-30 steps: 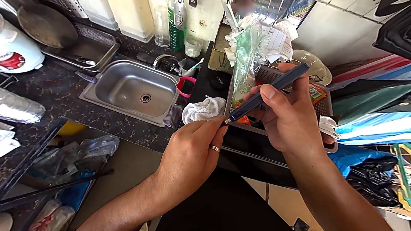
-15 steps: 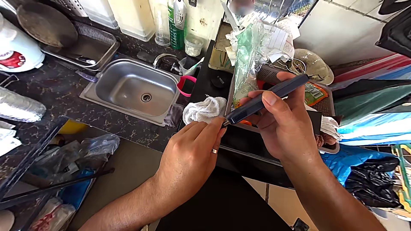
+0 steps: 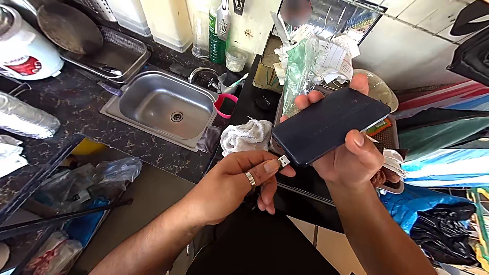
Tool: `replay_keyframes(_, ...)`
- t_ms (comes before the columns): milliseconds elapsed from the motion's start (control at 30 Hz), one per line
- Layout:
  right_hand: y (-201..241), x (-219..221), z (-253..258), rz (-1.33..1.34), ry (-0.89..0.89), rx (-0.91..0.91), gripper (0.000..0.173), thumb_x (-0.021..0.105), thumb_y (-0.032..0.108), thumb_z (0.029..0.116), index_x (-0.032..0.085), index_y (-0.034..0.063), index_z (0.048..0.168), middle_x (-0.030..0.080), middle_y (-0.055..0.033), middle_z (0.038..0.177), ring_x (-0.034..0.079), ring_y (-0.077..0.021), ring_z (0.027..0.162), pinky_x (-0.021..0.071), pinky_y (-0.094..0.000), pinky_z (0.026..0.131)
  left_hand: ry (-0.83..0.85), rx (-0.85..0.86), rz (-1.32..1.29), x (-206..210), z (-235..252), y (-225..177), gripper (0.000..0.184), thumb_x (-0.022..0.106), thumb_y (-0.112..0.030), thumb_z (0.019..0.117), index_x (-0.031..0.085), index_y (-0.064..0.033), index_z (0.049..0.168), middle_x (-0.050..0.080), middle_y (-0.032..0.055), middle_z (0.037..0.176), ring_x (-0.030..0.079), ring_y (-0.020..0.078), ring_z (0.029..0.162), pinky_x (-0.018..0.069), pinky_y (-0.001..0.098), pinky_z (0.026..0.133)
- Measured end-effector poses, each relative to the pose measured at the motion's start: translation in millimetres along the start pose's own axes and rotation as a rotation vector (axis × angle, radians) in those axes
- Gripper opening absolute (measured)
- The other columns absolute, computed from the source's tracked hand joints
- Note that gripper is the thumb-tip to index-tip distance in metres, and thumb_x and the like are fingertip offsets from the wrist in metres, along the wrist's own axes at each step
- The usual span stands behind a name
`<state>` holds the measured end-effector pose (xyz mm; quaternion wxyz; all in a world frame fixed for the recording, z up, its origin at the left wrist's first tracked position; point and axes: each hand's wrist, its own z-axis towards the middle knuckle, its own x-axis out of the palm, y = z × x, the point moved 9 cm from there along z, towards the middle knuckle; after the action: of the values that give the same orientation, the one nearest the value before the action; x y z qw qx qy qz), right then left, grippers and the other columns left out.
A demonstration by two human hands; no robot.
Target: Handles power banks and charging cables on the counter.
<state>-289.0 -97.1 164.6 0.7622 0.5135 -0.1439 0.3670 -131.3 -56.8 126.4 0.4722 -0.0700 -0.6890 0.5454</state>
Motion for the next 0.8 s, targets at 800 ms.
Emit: replay_keyframes(800,19.2,12.7,5.8,-0.181,0.192,-0.038,0.095,0.083,0.015,0.0826,0.028,0.0306,0.159,0.055,-0.0138,0.143,0.056,-0.0411,0.13,0.0486,-0.0637,0.107,0.036,-0.137,-0.038,10.1,-3.3,3.7,0.027,0.046,-0.018,0.1094,0.069,-0.0041,0.117,0.059,-0.0012,0.07,0.061,0.0077,0.06,0.0601,0.0256,0.064)
